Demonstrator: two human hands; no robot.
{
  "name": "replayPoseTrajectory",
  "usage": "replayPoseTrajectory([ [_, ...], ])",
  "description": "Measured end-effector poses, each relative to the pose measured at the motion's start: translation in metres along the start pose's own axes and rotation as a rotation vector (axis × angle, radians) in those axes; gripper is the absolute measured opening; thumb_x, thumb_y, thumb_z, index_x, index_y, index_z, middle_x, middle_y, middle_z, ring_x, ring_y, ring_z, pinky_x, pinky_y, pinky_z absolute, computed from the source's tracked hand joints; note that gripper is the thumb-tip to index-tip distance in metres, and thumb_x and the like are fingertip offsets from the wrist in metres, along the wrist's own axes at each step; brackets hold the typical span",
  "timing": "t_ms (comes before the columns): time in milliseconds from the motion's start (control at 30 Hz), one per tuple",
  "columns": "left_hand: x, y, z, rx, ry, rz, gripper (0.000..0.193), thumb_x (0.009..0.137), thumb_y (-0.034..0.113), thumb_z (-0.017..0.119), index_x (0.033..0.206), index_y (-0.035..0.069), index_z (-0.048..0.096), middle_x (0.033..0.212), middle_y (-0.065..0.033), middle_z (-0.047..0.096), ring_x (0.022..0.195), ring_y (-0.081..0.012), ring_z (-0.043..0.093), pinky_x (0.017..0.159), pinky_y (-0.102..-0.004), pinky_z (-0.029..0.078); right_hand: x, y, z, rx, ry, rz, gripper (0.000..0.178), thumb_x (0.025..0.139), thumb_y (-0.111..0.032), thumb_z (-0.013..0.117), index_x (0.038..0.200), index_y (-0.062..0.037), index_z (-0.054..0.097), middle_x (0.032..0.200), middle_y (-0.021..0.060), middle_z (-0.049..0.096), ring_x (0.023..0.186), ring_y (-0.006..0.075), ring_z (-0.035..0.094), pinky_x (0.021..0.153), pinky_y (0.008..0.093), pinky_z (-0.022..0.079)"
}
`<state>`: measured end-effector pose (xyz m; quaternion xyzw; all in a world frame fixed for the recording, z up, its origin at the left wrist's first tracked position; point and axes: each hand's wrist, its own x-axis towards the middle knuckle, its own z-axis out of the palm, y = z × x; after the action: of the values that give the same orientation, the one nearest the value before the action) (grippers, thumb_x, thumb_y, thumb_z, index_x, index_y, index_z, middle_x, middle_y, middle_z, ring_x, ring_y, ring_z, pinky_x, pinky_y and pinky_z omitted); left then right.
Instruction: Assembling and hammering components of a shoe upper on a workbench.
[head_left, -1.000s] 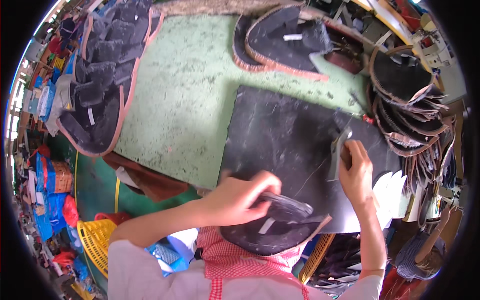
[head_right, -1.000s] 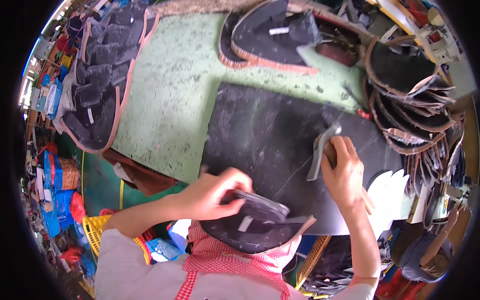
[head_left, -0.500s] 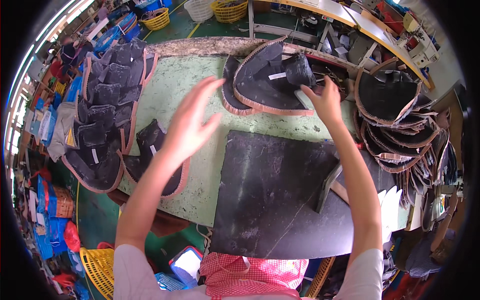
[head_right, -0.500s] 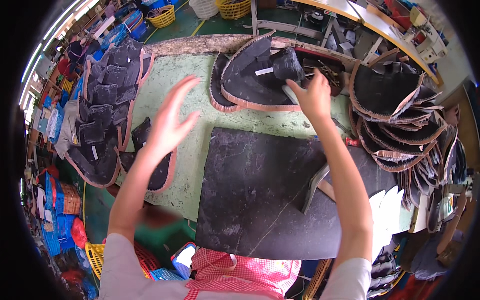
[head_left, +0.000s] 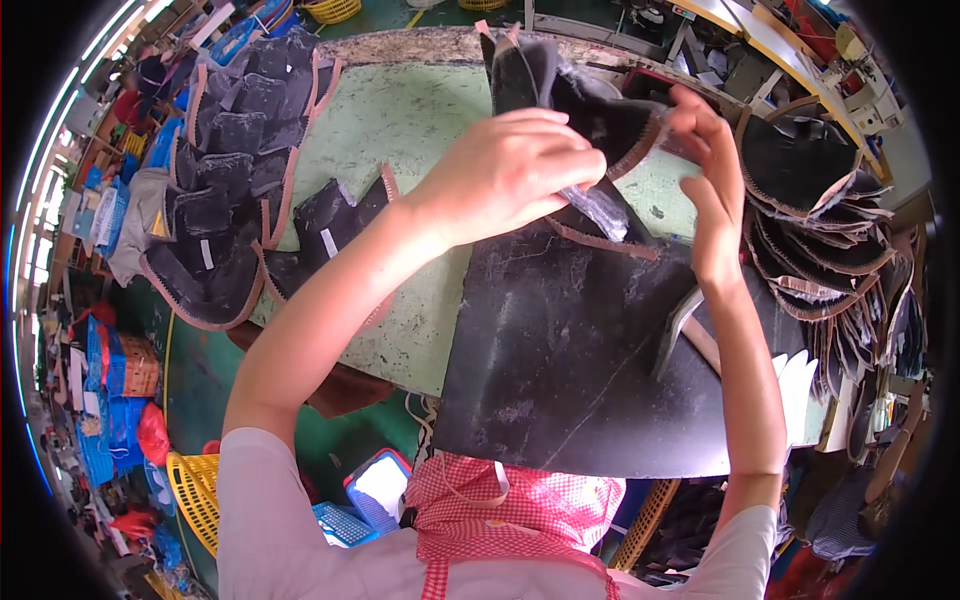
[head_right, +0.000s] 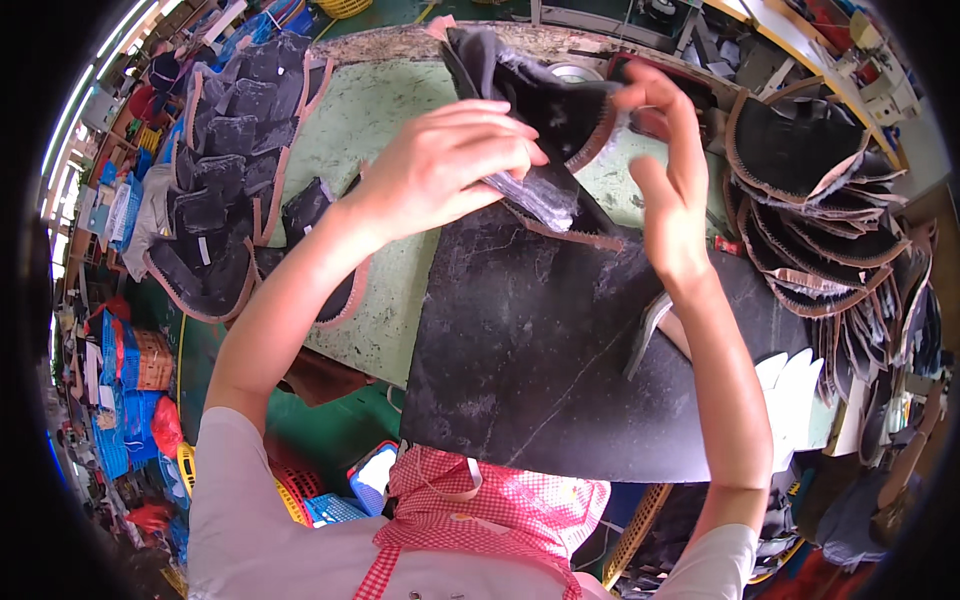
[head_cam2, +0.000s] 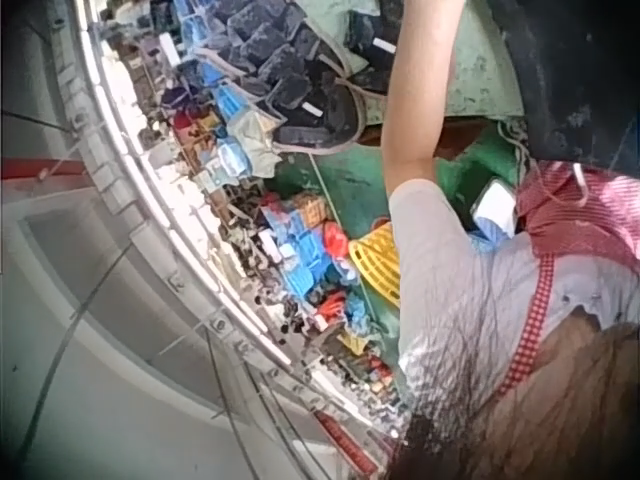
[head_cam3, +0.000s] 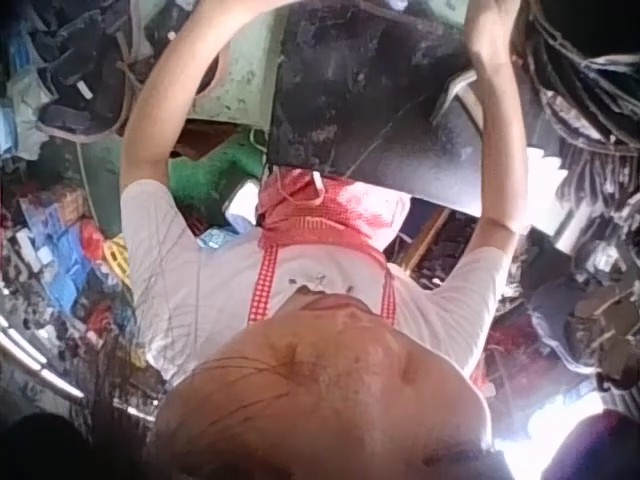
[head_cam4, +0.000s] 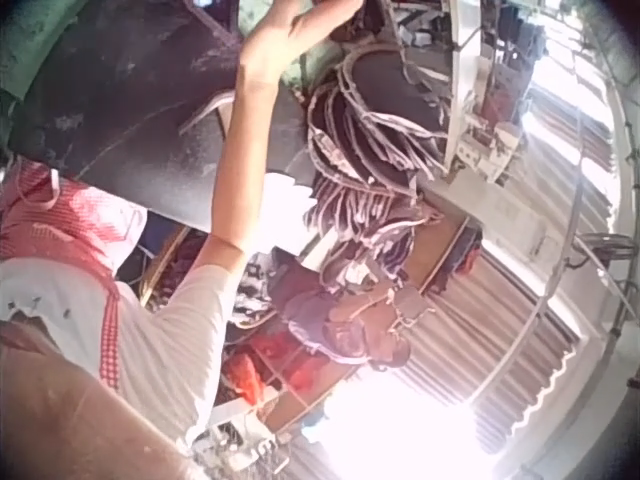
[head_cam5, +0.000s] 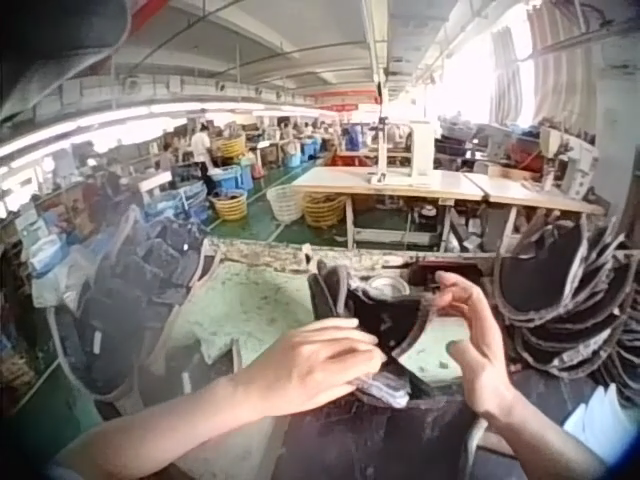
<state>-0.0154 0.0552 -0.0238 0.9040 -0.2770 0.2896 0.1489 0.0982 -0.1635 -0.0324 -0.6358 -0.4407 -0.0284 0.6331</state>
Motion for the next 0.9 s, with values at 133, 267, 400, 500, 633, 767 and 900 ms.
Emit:
replayPoseTrajectory([
  [133,0.005,0.01,0.002,0.027,0.027,0.095,0.043,0.069,0.006,0.078,0.11,0.011,0.066,0.099,-0.0009,0.072,0.105,-0.0262,0.066,0.105,-0.0446,0.048,0.031,0.042,0.025,-0.863,0.053,-0.352,0.047,0.082,-0.013,0.064,0.128,-0.0057,0.052,0.127,0.0135,0.058,0.113,0.0228,0.056,0.099,0.0358,0.043],
  [267,0.027,0.047,-0.043,0.09,-0.28,-0.136,0.035,0.077,0.003,0.075,0.107,0.011,0.06,0.093,-0.0009,0.068,0.085,-0.0144,0.065,0.081,-0.0279,0.051,0.065,0.059,-0.001,-0.794,0.012,0.129,0.028,0.074,-0.01,0.077,0.099,0.0003,0.068,0.081,0.0195,0.07,0.076,0.0335,0.069,0.068,0.0418,0.055],
  [400,0.029,0.06,-0.088,0.02,0.317,-0.168,0.025,0.08,0.009,0.076,0.092,0.008,0.054,0.086,-0.0028,0.068,0.078,-0.0125,0.068,0.068,-0.0247,0.053,0.018,0.114,-0.142,-0.798,-0.073,0.351,0.024,0.077,-0.01,0.077,0.095,0.002,0.064,0.082,0.0152,0.07,0.074,0.0255,0.069,0.067,0.0372,0.053],
  [500,0.01,0.089,-0.124,-0.429,0.36,-0.686,0.039,0.086,0.015,0.075,0.121,0.007,0.06,0.099,-0.0087,0.07,0.086,-0.0155,0.069,0.077,-0.0278,0.055,-0.054,0.064,-0.162,-0.752,-0.274,0.416,0.03,0.079,-0.012,0.073,0.104,0.0001,0.06,0.094,0.0152,0.067,0.084,0.0255,0.066,0.076,0.0371,0.051],
  [633,-0.026,0.107,-0.023,-1.19,-0.051,-1.002,0.051,0.079,0.003,0.076,0.128,0.003,0.062,0.115,-0.004,0.07,0.105,-0.0115,0.063,0.097,-0.028,0.049,-0.078,0.004,-0.126,-0.885,-0.376,0.648,0.039,0.082,-0.016,0.069,0.116,-0.0026,0.055,0.11,0.0151,0.063,0.098,0.0256,0.061,0.087,0.037,0.048],
  [767,-0.097,0.135,0.033,-1.216,-0.301,-0.99,0.039,0.084,0.009,0.076,0.12,0.0,0.065,0.109,-0.0057,0.07,0.102,-0.012,0.063,0.094,-0.0275,0.048,-0.118,-0.027,-0.087,-0.956,-0.422,0.487,0.031,0.085,-0.018,0.069,0.108,-0.0016,0.057,0.101,0.0138,0.063,0.091,0.0315,0.061,0.082,0.0389,0.048],
  [900,-0.078,0.139,0.027,-0.924,-0.385,-0.813,0.03,0.088,0.014,0.074,0.115,0.003,0.067,0.092,-0.005,0.071,0.089,-0.0101,0.065,0.083,-0.0274,0.051,-0.157,-0.029,-0.072,-1.034,-0.26,0.405,0.027,0.086,-0.015,0.068,0.105,-0.0001,0.057,0.101,0.0135,0.063,0.091,0.0316,0.06,0.083,0.0398,0.048],
])
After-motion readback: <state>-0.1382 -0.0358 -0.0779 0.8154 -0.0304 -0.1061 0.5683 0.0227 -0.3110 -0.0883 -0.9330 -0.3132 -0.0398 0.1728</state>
